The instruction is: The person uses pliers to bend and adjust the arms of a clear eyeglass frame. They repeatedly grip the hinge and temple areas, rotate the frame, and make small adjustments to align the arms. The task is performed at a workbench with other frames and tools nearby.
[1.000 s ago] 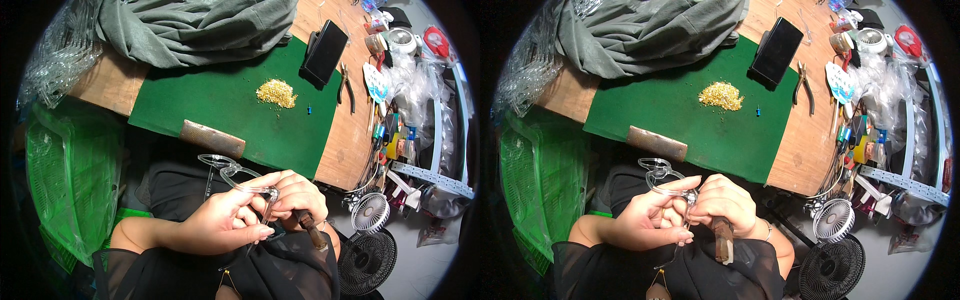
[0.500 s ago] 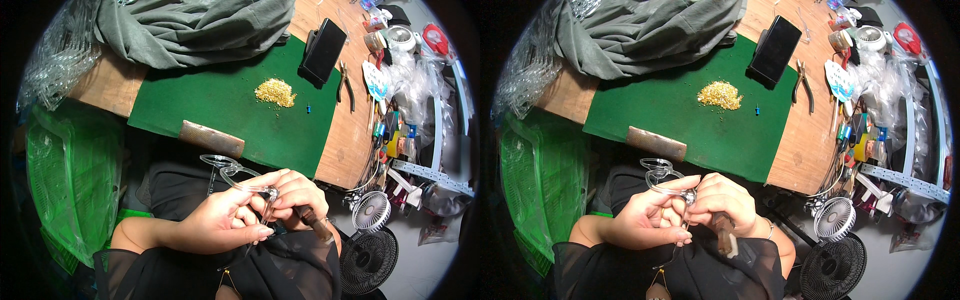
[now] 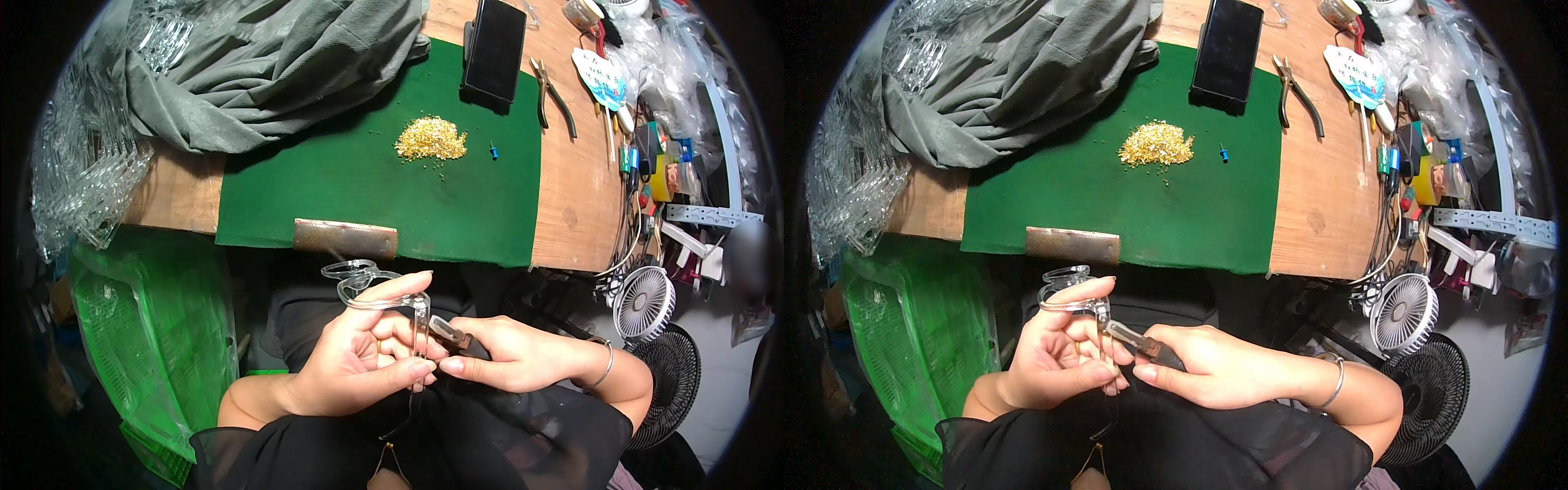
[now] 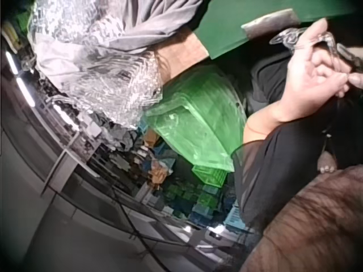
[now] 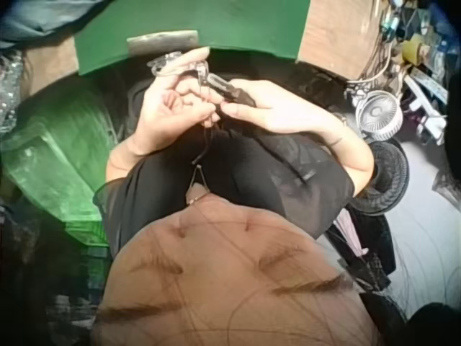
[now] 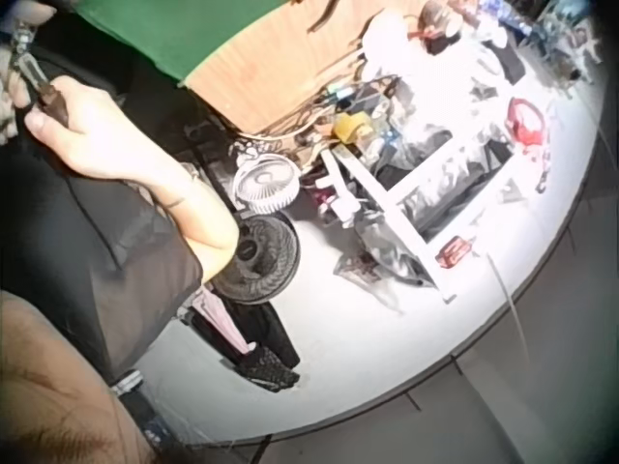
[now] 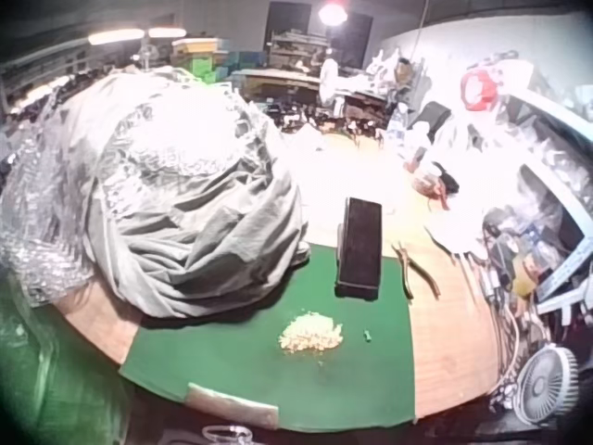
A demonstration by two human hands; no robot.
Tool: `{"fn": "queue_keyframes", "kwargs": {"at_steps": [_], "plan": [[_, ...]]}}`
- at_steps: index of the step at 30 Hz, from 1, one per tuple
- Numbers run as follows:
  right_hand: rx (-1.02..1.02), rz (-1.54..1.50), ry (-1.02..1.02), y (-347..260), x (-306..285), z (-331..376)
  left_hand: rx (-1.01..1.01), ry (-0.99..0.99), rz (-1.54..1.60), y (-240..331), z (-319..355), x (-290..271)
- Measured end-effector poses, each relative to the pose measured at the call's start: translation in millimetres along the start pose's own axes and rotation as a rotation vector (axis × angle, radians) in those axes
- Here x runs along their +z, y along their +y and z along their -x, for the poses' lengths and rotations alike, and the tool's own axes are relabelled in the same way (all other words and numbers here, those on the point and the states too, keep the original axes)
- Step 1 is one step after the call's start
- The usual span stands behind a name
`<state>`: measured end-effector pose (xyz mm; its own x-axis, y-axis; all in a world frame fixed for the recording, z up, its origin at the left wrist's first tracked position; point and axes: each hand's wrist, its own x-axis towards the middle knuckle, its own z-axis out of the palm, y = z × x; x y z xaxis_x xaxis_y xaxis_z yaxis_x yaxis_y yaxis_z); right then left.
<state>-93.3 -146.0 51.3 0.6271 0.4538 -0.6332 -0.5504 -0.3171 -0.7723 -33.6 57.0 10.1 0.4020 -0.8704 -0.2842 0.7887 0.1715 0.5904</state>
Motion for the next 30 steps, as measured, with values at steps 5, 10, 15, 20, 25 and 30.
{"fn": "queue_keyframes", "kwargs": {"at_steps": [5, 10, 15, 20, 25, 30], "plan": [[0.012, 0.091, 0.002, -6.7, -4.5, -3.6, 0.007, 0.046, 0.010, -1.1, 0.2, 1.3], [0.033, 0.164, 0.101, -4.2, -0.5, -6.8, -0.029, 0.091, -0.011, -2.3, -2.0, 3.0], [-0.005, 0.449, 0.353, 11.8, 10.8, -11.1, -0.022, 0.165, -0.024, -12.8, -3.9, 5.3], [-0.075, 0.380, 0.297, 11.8, 2.3, -10.7, 0.004, 0.136, -0.067, -6.3, -6.6, 7.6], [-0.014, 0.093, 0.135, 5.6, -10.9, -9.1, 0.090, 0.123, -0.130, -0.3, -4.4, 4.6], [-0.264, 0.384, 0.331, 21.2, -3.4, -13.4, 0.111, 0.133, -0.240, -1.4, -3.4, 4.3]]}}
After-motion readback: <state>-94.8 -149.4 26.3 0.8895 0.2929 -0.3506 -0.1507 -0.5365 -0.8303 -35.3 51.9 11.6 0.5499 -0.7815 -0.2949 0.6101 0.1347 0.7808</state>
